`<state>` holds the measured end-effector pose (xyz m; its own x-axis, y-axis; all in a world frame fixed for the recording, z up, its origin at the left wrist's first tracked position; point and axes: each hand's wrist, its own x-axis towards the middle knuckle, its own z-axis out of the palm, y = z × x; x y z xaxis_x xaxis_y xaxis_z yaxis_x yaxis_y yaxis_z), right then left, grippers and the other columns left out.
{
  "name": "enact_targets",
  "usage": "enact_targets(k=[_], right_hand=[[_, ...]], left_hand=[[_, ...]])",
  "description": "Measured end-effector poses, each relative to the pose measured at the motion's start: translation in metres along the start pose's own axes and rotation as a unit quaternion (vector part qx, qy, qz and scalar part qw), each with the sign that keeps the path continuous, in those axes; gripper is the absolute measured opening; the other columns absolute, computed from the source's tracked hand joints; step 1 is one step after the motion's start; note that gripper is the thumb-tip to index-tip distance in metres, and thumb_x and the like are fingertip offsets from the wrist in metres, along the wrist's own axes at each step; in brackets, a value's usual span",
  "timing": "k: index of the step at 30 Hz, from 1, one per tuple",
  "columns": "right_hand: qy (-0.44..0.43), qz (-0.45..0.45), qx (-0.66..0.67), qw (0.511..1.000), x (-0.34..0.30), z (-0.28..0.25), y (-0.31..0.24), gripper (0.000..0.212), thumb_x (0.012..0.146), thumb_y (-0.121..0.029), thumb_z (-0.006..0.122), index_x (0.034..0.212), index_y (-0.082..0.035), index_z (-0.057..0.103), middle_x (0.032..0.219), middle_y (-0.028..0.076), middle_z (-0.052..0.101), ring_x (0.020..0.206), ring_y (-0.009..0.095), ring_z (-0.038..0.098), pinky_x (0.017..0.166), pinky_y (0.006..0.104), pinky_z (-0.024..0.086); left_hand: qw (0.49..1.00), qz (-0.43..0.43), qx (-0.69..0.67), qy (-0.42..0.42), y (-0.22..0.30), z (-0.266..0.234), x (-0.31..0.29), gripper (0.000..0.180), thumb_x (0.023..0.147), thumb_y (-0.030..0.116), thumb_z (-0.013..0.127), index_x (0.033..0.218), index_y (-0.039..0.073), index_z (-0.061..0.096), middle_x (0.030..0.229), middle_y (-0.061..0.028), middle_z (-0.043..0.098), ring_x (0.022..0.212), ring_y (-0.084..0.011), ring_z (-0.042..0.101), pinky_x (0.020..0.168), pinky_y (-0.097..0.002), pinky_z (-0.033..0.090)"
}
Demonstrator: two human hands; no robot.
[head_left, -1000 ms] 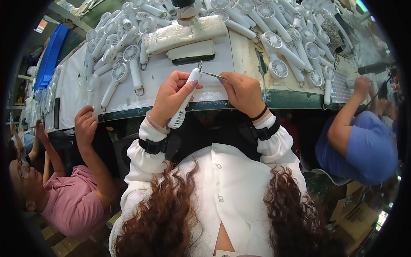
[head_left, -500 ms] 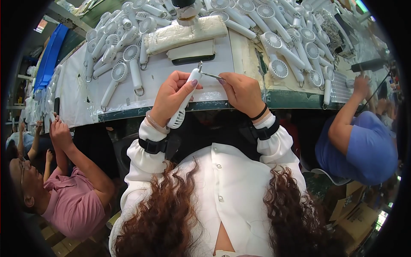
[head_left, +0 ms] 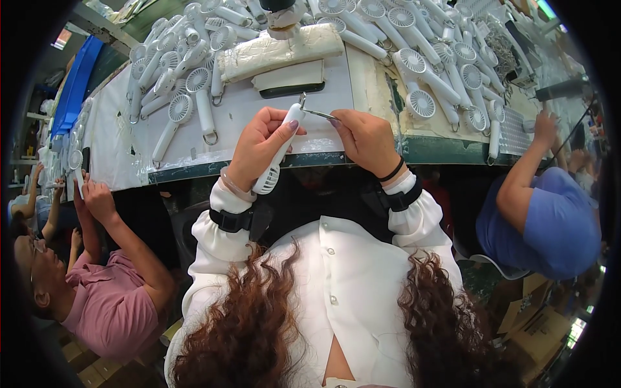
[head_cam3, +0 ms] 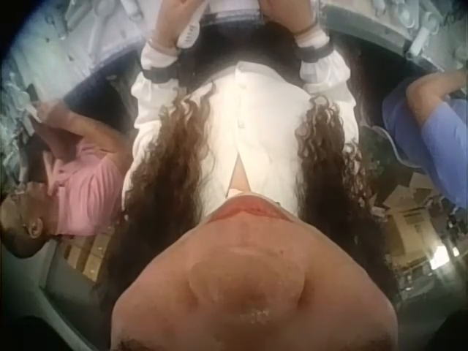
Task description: The person uses a small blade to trim the plastic around the metal ring at the base of a white handheld fan, then turns it over to scrape the other side. They then set the fan down and pick up another one to repeat the trimming and scraping process.
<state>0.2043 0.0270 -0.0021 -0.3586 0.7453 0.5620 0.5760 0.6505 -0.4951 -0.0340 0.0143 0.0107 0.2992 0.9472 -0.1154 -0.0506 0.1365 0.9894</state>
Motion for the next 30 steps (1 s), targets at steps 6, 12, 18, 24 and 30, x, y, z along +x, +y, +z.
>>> enact_targets(k=[6, 12, 18, 24, 30], right_hand=[[-0.003, 0.000, 0.000, 1.000, -0.0001, -0.0005, -0.0006, 0.010, 0.093, -0.012, 0.064, 0.099, -0.006, 0.067, 0.083, 0.014, 0.068, 0.070, 0.034, 0.066, 0.061, 0.0371, 0.052], [-0.012, -0.001, 0.005, 1.000, -0.0013, 0.0016, 0.0019, 0.010, 0.093, -0.013, 0.063, 0.100, -0.006, 0.066, 0.080, 0.014, 0.067, 0.068, 0.034, 0.065, 0.059, 0.0380, 0.051], [-0.048, 0.008, -0.023, 0.999, -0.0001, 0.0010, 0.0020, 0.007, 0.095, -0.015, 0.061, 0.095, -0.008, 0.061, 0.072, 0.014, 0.062, 0.063, 0.035, 0.062, 0.055, 0.0410, 0.048], [-0.056, 0.002, -0.030, 0.998, 0.0040, 0.0025, 0.0020, 0.011, 0.095, -0.016, 0.061, 0.089, -0.008, 0.057, 0.067, 0.014, 0.058, 0.060, 0.036, 0.060, 0.052, 0.0424, 0.046], [-0.054, 0.002, -0.048, 0.997, 0.0011, 0.0055, 0.0013, 0.012, 0.095, -0.016, 0.061, 0.088, -0.007, 0.055, 0.064, 0.014, 0.057, 0.059, 0.036, 0.060, 0.051, 0.0430, 0.046]], left_hand=[[1.000, -0.002, 0.001, 0.001, 0.0011, 0.0003, -0.0009, 0.029, 0.100, 0.023, 0.063, 0.115, 0.000, 0.054, 0.101, -0.0089, 0.071, 0.087, -0.0083, 0.064, 0.071, -0.0216, 0.052], [1.000, 0.005, 0.006, -0.003, -0.0008, 0.0003, -0.0006, 0.028, 0.100, 0.023, 0.063, 0.115, 0.000, 0.054, 0.101, -0.0083, 0.071, 0.087, -0.0078, 0.064, 0.071, -0.0215, 0.052], [1.000, 0.024, 0.018, 0.003, -0.0017, -0.0003, -0.0010, 0.025, 0.100, 0.020, 0.063, 0.114, 0.000, 0.054, 0.101, -0.0081, 0.072, 0.086, -0.0074, 0.064, 0.072, -0.0215, 0.051], [0.998, 0.048, 0.026, 0.015, -0.0046, 0.0006, 0.0010, 0.022, 0.100, 0.016, 0.064, 0.112, 0.000, 0.055, 0.101, -0.0084, 0.072, 0.087, -0.0076, 0.064, 0.075, -0.0215, 0.050], [0.996, 0.073, 0.049, 0.032, -0.0038, 0.0033, -0.0010, 0.022, 0.099, 0.015, 0.064, 0.111, -0.001, 0.055, 0.101, -0.0089, 0.072, 0.090, -0.0089, 0.065, 0.078, -0.0223, 0.050]])
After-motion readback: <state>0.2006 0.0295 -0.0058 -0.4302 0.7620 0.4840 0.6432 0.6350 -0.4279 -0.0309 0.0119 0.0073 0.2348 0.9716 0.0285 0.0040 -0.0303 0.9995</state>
